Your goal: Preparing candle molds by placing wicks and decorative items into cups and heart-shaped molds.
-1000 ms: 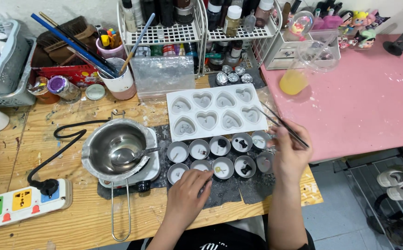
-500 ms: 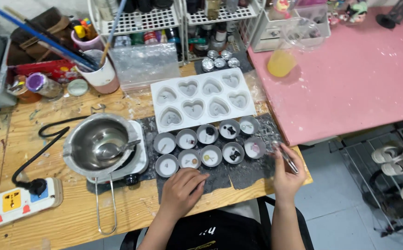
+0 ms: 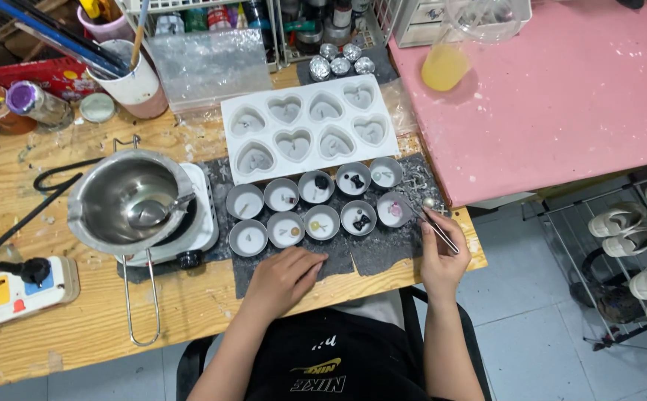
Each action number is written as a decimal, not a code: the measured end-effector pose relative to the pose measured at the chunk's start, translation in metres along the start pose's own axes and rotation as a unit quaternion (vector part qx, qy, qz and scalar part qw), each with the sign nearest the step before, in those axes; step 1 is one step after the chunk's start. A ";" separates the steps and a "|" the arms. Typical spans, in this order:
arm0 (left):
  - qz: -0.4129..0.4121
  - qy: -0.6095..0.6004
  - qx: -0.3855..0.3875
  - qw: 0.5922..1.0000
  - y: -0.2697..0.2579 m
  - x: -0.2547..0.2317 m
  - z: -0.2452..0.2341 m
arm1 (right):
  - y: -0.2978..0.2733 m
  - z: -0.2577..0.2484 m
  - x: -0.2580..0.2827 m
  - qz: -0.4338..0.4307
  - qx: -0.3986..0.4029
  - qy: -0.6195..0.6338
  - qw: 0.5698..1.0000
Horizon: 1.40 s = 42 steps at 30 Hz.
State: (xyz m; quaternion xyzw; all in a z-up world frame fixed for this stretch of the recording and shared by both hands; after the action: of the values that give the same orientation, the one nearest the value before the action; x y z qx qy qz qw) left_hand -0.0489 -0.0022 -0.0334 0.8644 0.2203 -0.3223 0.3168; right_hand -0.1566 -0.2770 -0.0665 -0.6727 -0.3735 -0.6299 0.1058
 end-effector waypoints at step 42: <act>-0.055 -0.003 0.048 0.997 -0.001 0.002 0.040 | 0.085 -0.020 0.012 -0.204 0.014 -0.428 0.880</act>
State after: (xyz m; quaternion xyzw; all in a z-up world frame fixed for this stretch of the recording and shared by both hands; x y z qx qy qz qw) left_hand -0.0647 -0.0288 -0.0588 0.8644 0.2508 -0.3521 0.2569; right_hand -0.1191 -0.3445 -0.0243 -0.7845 -0.5198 -0.2826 -0.1857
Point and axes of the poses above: each hand's wrist, its own y-axis towards the middle knuckle, its own z-axis out of the palm, x = y × z, the point moved 1 cm from there along y, towards the middle knuckle, and after that the axes turned 10 degrees about -y, right-handed, at the moved point
